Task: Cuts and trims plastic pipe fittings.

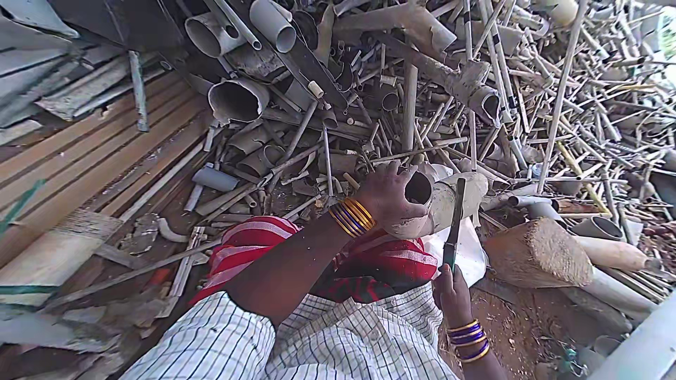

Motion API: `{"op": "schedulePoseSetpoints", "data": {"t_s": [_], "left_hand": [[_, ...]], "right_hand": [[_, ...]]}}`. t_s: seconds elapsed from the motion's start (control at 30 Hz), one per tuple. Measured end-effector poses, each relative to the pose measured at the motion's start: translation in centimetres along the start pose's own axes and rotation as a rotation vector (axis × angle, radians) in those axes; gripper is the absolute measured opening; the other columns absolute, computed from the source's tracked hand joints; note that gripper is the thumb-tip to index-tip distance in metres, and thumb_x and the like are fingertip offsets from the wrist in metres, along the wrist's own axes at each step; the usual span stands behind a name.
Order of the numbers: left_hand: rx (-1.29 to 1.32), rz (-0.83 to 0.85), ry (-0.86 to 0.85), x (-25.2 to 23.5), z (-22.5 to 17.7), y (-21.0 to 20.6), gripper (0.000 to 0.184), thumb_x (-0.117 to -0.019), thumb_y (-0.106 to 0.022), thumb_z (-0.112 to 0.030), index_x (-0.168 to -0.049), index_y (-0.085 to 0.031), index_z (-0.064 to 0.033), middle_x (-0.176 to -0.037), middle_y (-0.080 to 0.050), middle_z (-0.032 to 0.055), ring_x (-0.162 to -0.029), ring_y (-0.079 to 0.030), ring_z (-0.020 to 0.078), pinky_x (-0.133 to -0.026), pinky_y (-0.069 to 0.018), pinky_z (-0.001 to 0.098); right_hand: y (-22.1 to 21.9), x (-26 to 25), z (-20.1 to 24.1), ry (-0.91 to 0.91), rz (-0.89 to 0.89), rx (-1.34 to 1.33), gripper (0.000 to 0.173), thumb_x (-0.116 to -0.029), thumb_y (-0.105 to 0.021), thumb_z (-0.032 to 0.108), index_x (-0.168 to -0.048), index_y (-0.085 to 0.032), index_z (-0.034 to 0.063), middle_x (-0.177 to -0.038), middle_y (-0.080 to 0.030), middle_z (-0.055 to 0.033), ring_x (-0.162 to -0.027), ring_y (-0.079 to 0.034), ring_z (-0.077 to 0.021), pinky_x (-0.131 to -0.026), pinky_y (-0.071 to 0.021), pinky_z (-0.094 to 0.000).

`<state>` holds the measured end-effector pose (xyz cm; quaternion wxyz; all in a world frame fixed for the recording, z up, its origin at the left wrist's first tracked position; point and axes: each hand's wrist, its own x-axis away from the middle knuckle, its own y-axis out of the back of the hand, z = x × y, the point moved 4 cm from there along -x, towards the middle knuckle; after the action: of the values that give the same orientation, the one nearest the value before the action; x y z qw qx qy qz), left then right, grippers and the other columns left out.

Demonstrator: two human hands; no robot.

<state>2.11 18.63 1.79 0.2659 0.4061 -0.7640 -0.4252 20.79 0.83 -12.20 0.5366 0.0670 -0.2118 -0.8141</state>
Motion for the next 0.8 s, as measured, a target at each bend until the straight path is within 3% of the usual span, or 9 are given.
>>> {"op": "schedulePoseSetpoints", "data": {"t_s": [0.07,0.1,0.23,0.33,0.43,0.5,0.6,0.73,0.8], "left_hand": [[0.095,0.014,0.097,-0.8,1.5,0.2,0.096,-0.0872,-0.071,-0.063,-0.160,-0.035,-0.0132,-0.158,-0.037,0.0262,-0.143,-0.038,0.0452,-0.111,-0.0375,0.0614],[0.154,0.016,0.139,-1.1,2.3,0.2,0.094,-0.0895,-0.069,-0.062,-0.160,-0.035,-0.0104,-0.157,-0.037,0.0278,-0.143,-0.039,0.0463,-0.113,-0.0361,0.0624],[0.364,0.003,0.241,-1.9,5.7,-0.4,0.088,-0.0955,-0.063,-0.059,-0.158,-0.036,-0.0029,-0.154,-0.040,0.0302,-0.142,-0.042,0.0444,-0.114,-0.0346,0.0617],[0.482,-0.014,0.239,-2.1,7.3,-0.9,0.080,-0.0988,-0.062,-0.052,-0.156,-0.038,-0.0021,-0.154,-0.041,0.0301,-0.143,-0.041,0.0430,-0.116,-0.0325,0.0594],[0.487,-0.008,0.250,-2.1,7.5,-1.0,0.082,-0.0985,-0.062,-0.053,-0.158,-0.036,-0.0024,-0.155,-0.039,0.0299,-0.144,-0.040,0.0432,-0.117,-0.0322,0.0596],[0.475,0.008,0.267,-2.2,7.2,-1.0,0.083,-0.0981,-0.061,-0.056,-0.158,-0.035,-0.0047,-0.156,-0.038,0.0294,-0.144,-0.040,0.0434,-0.116,-0.0330,0.0609],[0.478,0.007,0.286,-2.3,7.1,-1.1,0.083,-0.0979,-0.059,-0.058,-0.159,-0.036,-0.0072,-0.156,-0.037,0.0301,-0.142,-0.041,0.0454,-0.114,-0.0345,0.0637],[0.444,-0.021,0.304,-1.7,6.3,-1.3,0.084,-0.0972,-0.061,-0.057,-0.160,-0.034,-0.0083,-0.157,-0.035,0.0316,-0.138,-0.044,0.0493,-0.108,-0.0381,0.0663],[0.387,0.029,0.293,-1.4,6.0,-0.9,0.089,-0.0952,-0.064,-0.058,-0.162,-0.029,-0.0089,-0.156,-0.034,0.0326,-0.138,-0.043,0.0493,-0.109,-0.0384,0.0647]], "right_hand": [[-1.4,1.1,0.2,0.090,0.125,0.191,0.041,-0.1067,-0.039,0.025,-0.113,-0.058,-0.0103,-0.072,-0.058,-0.0106,-0.062,-0.058,-0.0195,-0.062,-0.0501,-0.0398],[-1.5,1.0,0.1,0.107,0.145,0.228,0.043,-0.1063,-0.040,0.026,-0.114,-0.060,-0.0111,-0.075,-0.059,-0.0131,-0.066,-0.059,-0.0225,-0.066,-0.0501,-0.0436],[-0.7,-1.0,-0.4,-0.001,0.096,0.099,0.038,-0.1097,-0.034,0.031,-0.108,-0.054,-0.0019,-0.058,-0.042,0.0020,-0.044,-0.041,-0.0080,-0.044,-0.0410,-0.0280],[-1.7,0.3,-0.1,0.074,0.249,0.145,0.047,-0.1056,-0.037,0.036,-0.112,-0.058,-0.0056,-0.065,-0.051,-0.0028,-0.054,-0.050,-0.0135,-0.055,-0.0470,-0.0354],[-1.5,-0.3,-0.4,0.035,0.200,0.015,0.040,-0.1062,-0.035,0.034,-0.106,-0.056,0.0002,-0.057,-0.044,0.0054,-0.042,-0.041,-0.0044,-0.043,-0.0406,-0.0243],[-1.4,-0.3,-0.1,-0.022,0.167,-0.077,0.035,-0.1092,-0.032,0.029,-0.106,-0.051,0.0007,-0.055,-0.042,0.0058,-0.040,-0.039,-0.0032,-0.039,-0.0383,-0.0216],[-1.9,0.8,0.0,0.047,0.283,-0.002,0.041,-0.1047,-0.037,0.035,-0.108,-0.057,-0.0009,-0.062,-0.049,0.0056,-0.049,-0.047,-0.0035,-0.049,-0.0445,-0.0238],[-0.7,-0.1,-0.4,0.007,0.215,-0.072,0.037,-0.1058,-0.036,0.032,-0.107,-0.054,0.0007,-0.057,-0.045,0.0072,-0.040,-0.041,-0.0015,-0.039,-0.0398,-0.0202],[-1.0,0.5,-0.2,0.033,0.246,-0.011,0.040,-0.1044,-0.037,0.033,-0.110,-0.056,-0.0015,-0.060,-0.047,0.0058,-0.045,-0.045,-0.0036,-0.045,-0.0431,-0.0235]]}}
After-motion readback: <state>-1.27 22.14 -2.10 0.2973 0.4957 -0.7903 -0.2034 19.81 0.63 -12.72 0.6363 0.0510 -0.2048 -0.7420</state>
